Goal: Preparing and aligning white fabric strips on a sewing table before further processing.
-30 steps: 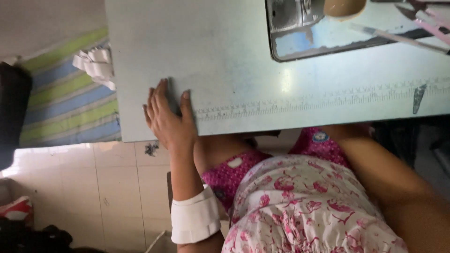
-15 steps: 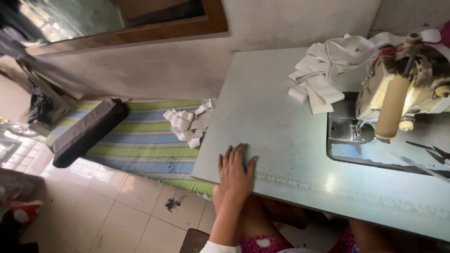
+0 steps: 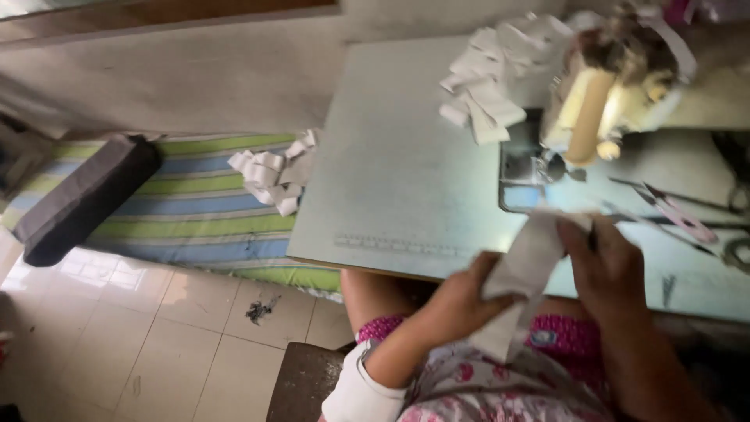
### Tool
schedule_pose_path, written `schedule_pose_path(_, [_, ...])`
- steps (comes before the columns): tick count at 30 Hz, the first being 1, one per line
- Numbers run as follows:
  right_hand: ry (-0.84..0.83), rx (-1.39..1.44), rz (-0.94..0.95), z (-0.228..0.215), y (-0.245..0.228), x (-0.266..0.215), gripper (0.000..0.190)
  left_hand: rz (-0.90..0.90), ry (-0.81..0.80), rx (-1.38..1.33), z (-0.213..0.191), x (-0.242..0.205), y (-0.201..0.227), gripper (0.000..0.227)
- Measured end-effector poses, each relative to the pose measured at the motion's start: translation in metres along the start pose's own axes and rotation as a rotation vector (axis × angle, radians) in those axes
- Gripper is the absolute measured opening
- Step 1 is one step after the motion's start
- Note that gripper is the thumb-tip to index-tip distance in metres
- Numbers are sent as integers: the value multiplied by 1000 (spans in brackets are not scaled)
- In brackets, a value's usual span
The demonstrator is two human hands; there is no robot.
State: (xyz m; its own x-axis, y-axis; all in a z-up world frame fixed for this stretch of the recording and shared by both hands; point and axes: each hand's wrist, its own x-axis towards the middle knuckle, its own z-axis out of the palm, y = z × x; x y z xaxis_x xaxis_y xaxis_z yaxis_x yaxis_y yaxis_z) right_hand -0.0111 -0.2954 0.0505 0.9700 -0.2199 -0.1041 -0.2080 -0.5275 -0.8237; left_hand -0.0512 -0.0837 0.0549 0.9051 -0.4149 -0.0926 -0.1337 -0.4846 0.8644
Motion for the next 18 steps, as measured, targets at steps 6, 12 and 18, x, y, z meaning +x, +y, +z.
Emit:
schedule_pose_path(6, [20, 421, -442, 1, -2, 45, 29, 71, 98, -518, 2, 31, -16, 29])
schedule_pose_path(12, [-401, 365, -364, 37, 30, 7, 82, 14, 456, -759, -11, 69, -6, 32])
schedule_pose_path(18, [-520, 563, -53, 28, -12, -3, 33, 214, 346, -690, -43, 73, -3, 58])
